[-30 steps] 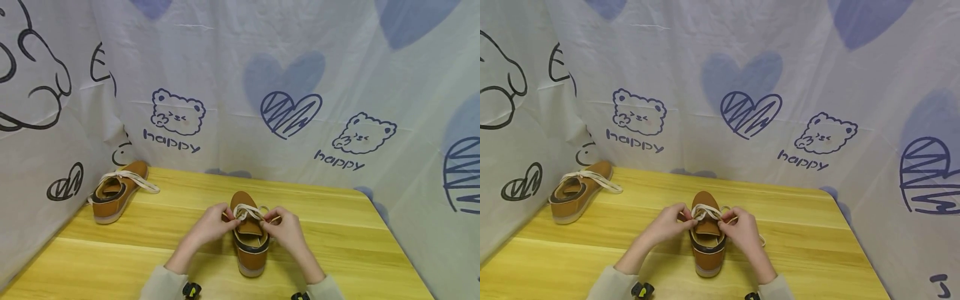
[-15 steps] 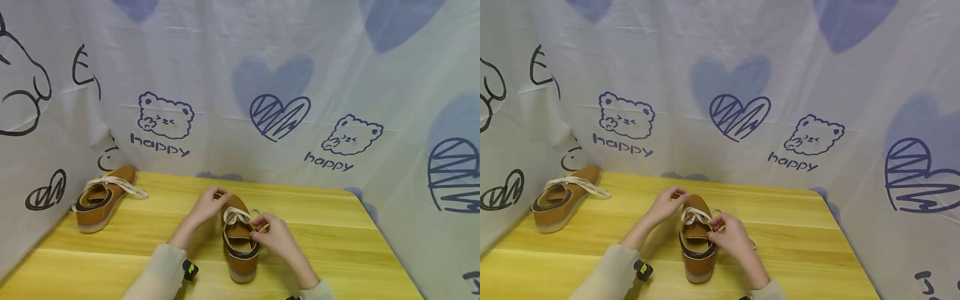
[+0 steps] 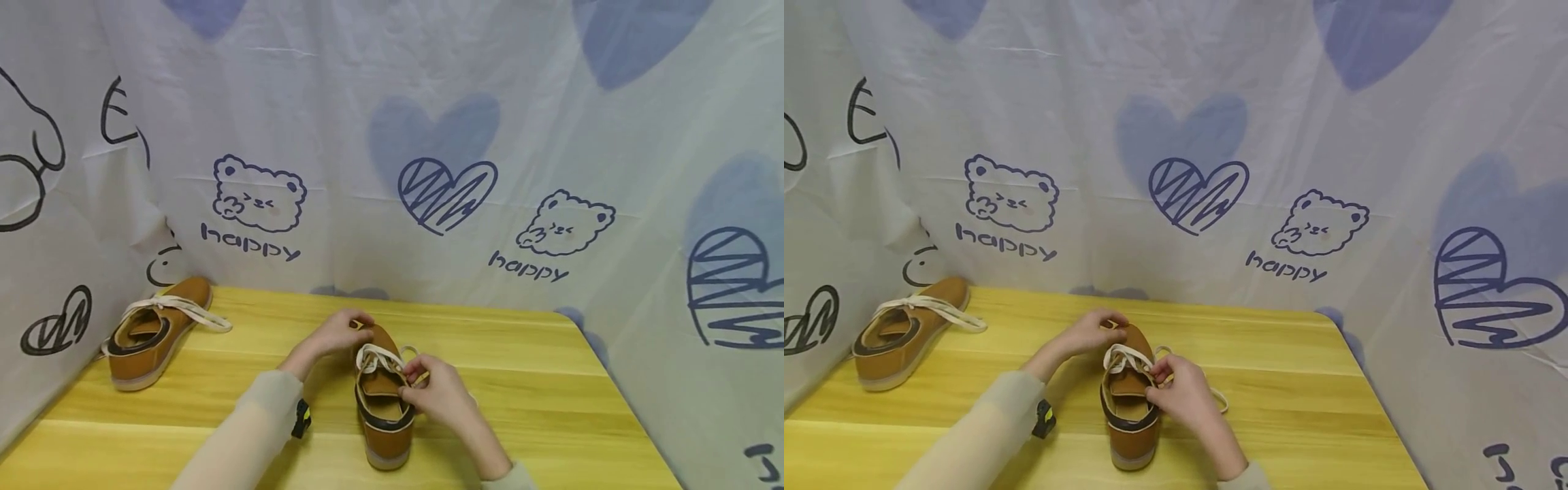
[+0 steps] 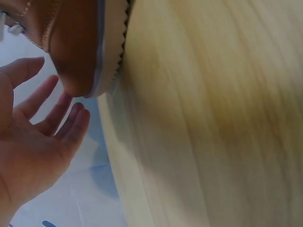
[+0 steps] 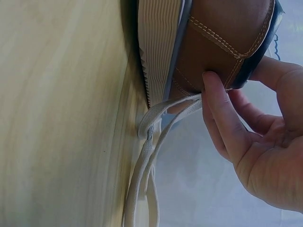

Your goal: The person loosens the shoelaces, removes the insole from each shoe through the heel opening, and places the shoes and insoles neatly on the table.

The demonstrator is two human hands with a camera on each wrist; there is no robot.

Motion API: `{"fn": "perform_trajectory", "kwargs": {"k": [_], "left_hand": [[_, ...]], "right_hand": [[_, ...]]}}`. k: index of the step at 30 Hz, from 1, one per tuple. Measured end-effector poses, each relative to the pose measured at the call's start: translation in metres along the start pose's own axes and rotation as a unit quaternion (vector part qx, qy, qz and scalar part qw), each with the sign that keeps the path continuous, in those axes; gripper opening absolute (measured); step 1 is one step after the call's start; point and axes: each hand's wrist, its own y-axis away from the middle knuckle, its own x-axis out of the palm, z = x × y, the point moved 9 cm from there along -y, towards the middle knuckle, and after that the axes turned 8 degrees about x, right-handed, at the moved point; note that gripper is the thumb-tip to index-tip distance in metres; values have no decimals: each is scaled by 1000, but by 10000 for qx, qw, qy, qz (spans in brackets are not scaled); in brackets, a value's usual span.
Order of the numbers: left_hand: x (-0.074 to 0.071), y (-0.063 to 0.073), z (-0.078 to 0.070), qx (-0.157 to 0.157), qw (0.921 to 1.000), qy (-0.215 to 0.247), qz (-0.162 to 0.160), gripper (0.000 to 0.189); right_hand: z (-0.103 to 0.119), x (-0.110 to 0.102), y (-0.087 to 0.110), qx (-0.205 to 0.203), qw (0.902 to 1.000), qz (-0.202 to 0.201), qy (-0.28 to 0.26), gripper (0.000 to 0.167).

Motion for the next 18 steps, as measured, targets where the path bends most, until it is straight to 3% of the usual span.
{"fn": "perform_trajectory", "kwargs": {"k": [4, 7, 18], "left_hand": [[4, -2, 0, 202, 9996, -69, 192, 32], [6, 0, 0, 167, 9995, -77, 237, 34], [2, 9, 3, -23, 9990, -445, 37, 35]], "right_hand": [[0, 1, 0, -14, 10000, 19, 40, 24], [0, 2, 0, -16, 10000, 35, 69, 23], [3, 1, 2, -28, 9999, 116, 71, 23]]}}
